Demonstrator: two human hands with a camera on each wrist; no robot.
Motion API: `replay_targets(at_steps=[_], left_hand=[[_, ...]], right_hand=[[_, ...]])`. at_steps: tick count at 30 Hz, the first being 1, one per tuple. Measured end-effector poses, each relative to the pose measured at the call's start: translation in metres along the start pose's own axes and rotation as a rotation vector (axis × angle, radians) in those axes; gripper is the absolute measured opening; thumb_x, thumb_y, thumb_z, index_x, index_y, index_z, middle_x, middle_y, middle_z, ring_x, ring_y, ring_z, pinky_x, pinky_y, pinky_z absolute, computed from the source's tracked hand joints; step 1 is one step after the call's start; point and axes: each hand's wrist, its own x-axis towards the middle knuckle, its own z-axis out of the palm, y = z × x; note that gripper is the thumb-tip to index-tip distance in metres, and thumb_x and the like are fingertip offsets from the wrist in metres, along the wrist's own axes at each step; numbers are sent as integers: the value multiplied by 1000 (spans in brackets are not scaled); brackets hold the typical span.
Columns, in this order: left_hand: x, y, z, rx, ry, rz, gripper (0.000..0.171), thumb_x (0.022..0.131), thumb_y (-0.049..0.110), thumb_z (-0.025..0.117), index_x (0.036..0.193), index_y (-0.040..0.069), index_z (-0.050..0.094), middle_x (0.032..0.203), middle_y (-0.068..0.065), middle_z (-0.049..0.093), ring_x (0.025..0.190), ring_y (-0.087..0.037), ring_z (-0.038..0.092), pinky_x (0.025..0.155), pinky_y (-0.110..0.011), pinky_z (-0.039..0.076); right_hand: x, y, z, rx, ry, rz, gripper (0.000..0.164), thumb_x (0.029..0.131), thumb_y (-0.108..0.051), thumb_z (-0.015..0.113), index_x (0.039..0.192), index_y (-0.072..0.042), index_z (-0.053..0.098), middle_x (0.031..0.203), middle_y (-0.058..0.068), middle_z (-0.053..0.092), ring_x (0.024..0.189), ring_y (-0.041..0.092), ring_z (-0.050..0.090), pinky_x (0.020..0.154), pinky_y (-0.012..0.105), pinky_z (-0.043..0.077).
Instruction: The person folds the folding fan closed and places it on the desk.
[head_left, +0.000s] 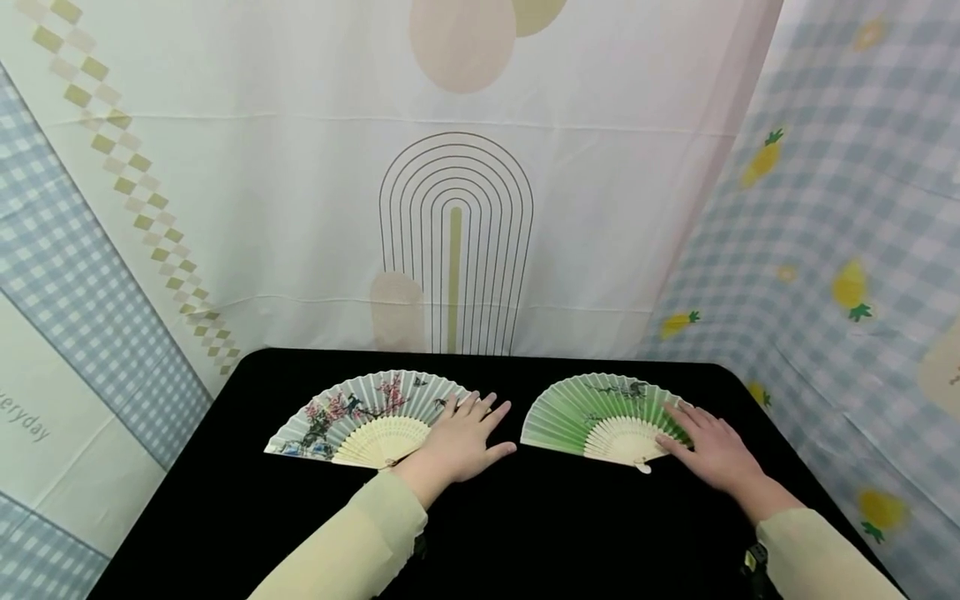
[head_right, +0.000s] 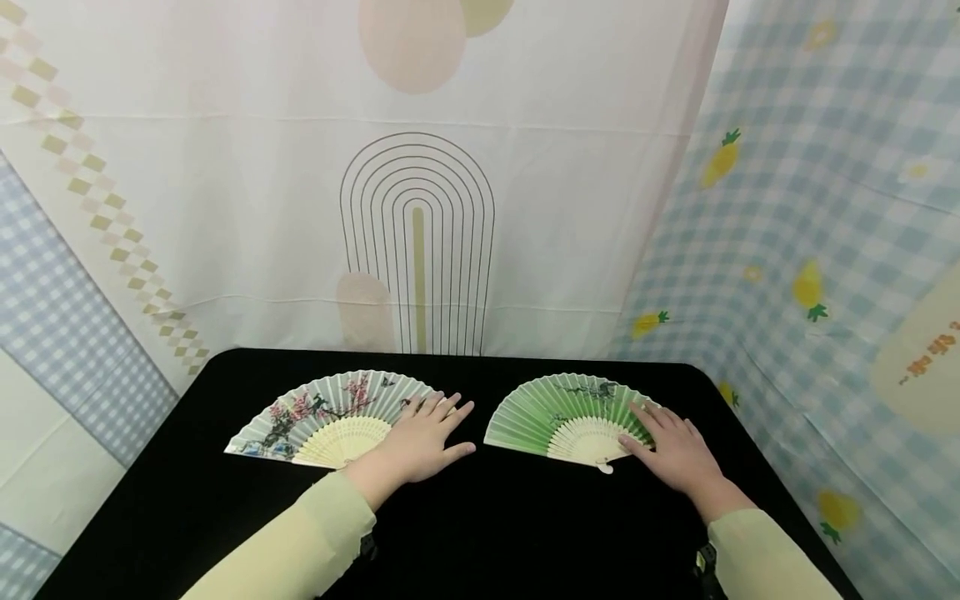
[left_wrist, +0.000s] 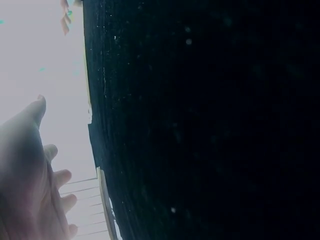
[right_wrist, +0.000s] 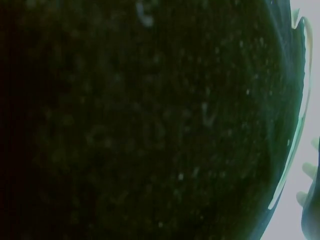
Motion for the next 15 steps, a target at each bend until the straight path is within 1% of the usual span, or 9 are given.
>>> replay_targets(at_steps=[4,8,11,15], left_hand=[[5,1,0,-6,-22,1,76,99,68,30,160,25,19,165,-6,18,151,-31,14,120,-57,9],[8,3,-1,-19,-45,-5,74,100,66,32,160,24,19,165,-7,17,151,-32,13,121,-56,9],[10,4,-1,-7,-52,-16,74,100,65,33,160,24,20,165,-7,17,151,-32,13,121,-56,10],[16,5,3,38,-44,-37,74,100,66,33,160,25,21,165,-6,17,151,-30,13,121,-56,10]], right_hand=[[-1,8,-1,-12,-6,18,80,98,-62,46,156,-8,32,157,28,25,137,56,23,103,76,16],[-1,14,-2,8,-19,26,80,99,-61,46,156,-7,30,156,29,24,137,56,23,103,77,16],[-1,18,-2,18,-28,29,80,99,-60,45,157,-8,28,156,30,24,137,56,23,102,77,17],[-3,22,-2,20,-18,34,79,99,-60,46,157,-7,29,156,30,24,137,56,23,101,76,19]])
